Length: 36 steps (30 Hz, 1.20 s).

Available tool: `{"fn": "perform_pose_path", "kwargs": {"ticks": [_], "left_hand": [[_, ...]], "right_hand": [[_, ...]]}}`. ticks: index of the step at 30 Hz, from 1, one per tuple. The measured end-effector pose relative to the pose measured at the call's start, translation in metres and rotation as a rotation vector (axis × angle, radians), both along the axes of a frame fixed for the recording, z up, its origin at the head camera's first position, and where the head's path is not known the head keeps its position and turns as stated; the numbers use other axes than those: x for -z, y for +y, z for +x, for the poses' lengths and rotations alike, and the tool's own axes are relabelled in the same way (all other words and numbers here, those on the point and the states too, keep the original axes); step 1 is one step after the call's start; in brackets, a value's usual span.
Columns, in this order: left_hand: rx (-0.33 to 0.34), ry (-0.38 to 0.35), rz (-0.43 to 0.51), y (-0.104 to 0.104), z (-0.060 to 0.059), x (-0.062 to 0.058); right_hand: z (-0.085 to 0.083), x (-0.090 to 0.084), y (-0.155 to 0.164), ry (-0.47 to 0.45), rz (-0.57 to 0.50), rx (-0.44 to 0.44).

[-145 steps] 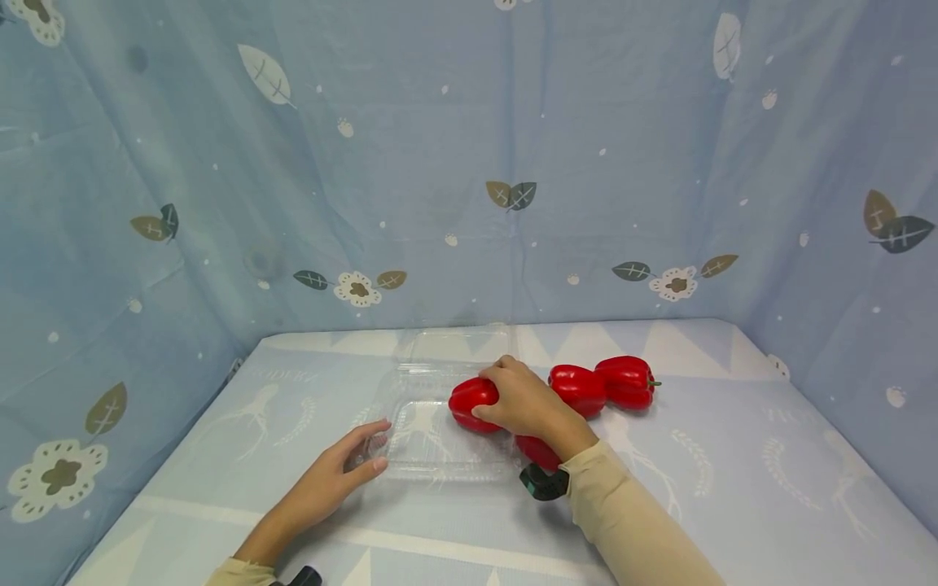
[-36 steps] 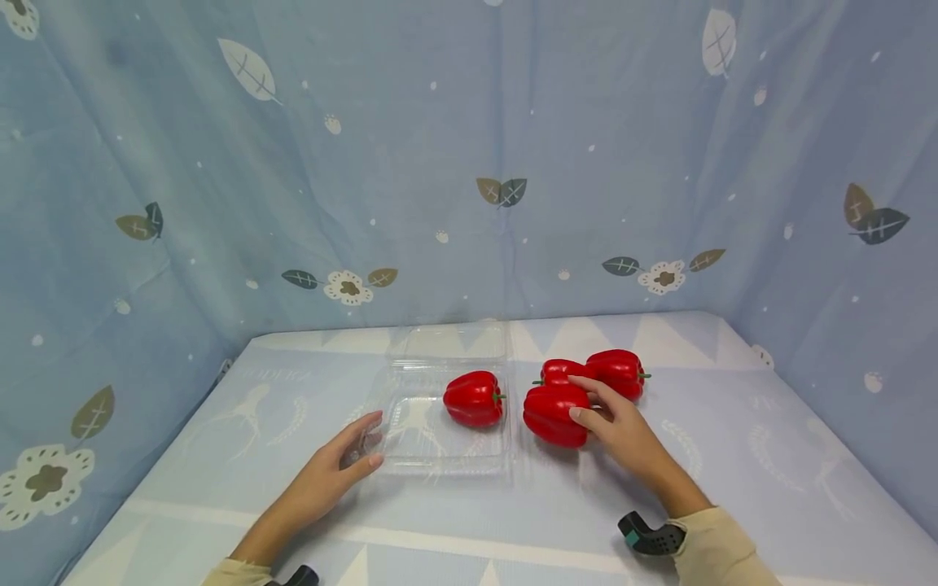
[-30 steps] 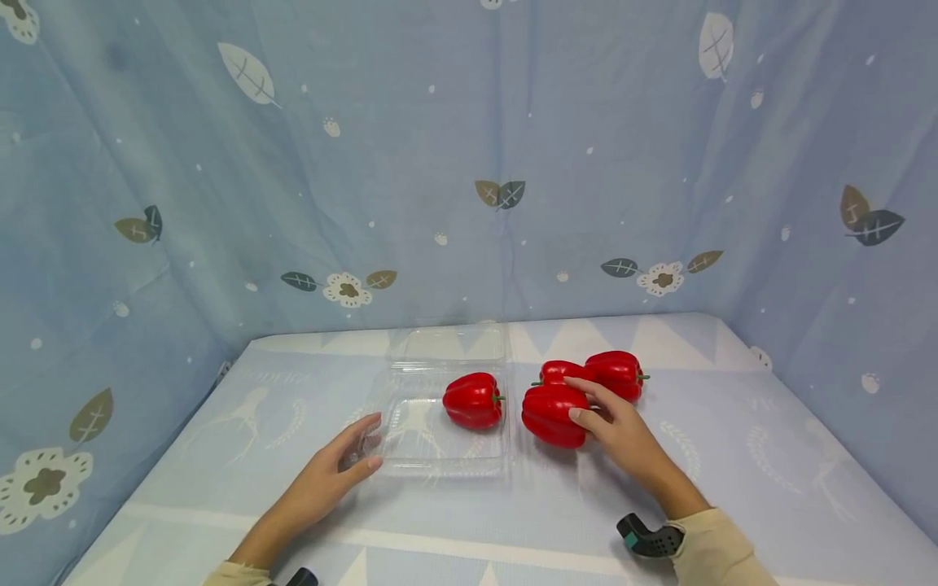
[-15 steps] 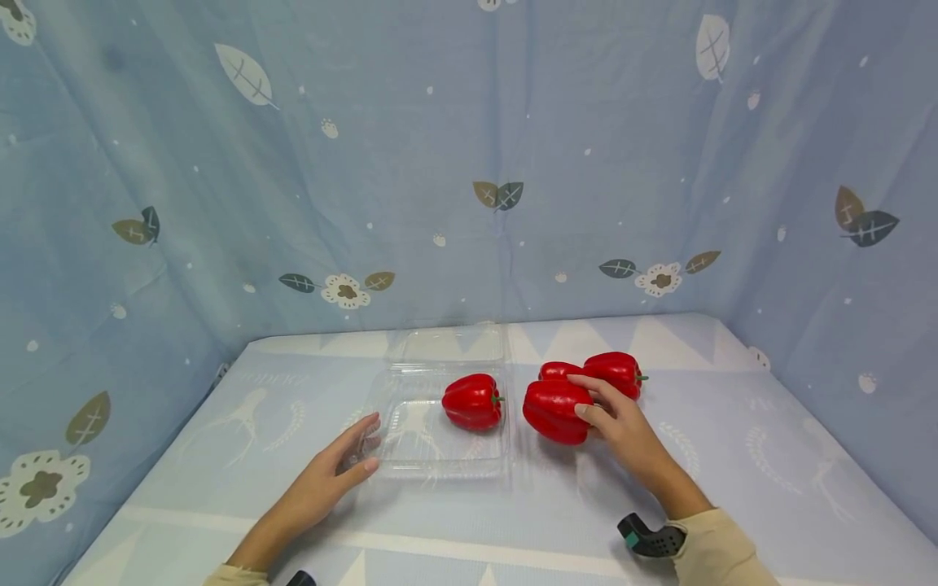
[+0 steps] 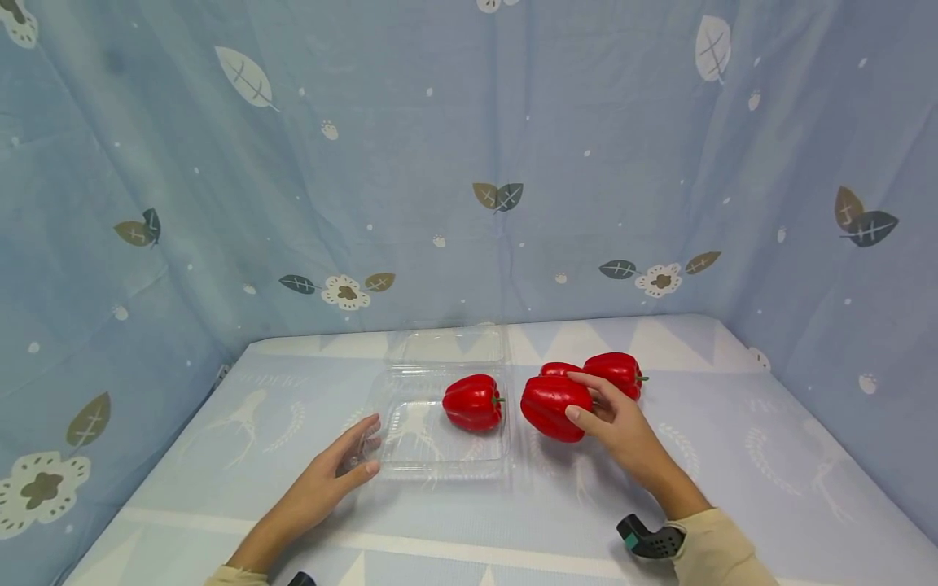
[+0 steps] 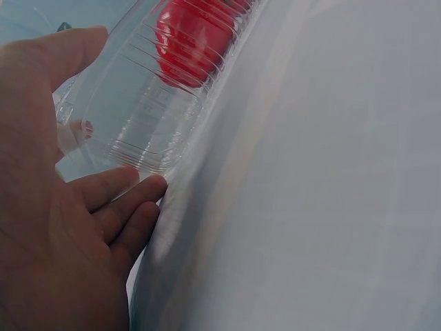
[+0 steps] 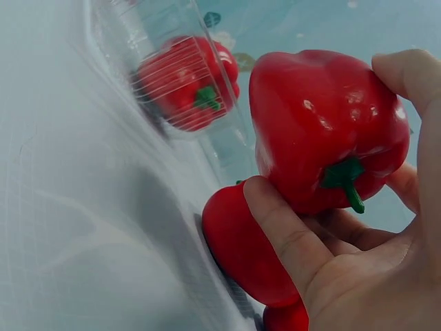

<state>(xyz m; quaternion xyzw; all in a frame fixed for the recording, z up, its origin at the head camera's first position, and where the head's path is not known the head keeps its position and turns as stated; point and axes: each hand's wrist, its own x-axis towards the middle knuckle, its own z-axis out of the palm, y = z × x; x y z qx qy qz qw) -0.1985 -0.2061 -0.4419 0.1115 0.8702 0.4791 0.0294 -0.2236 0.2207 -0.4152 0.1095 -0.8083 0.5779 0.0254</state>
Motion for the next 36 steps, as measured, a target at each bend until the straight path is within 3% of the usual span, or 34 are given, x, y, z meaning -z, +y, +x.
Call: {"fn": "perform_pose_path", "kwargs": {"ticks": [18,27,36], "left_hand": [[-0.011,-0.018,0.006,0.000,0.000,0.001],[-0.014,-0.014,-0.004,0.000,0.000,0.001],[-0.029,-0.015,-0.015,0.001,-0.002,0.001]], "right_hand": [[-0.011,-0.008,-0.008,0.044,-0.066,0.018],[-0.017,-0.014,-0.015,0.022,-0.206,-0.021],[-0.021,-0.020,-0.020,0.008,-0.251,-0.036]]}}
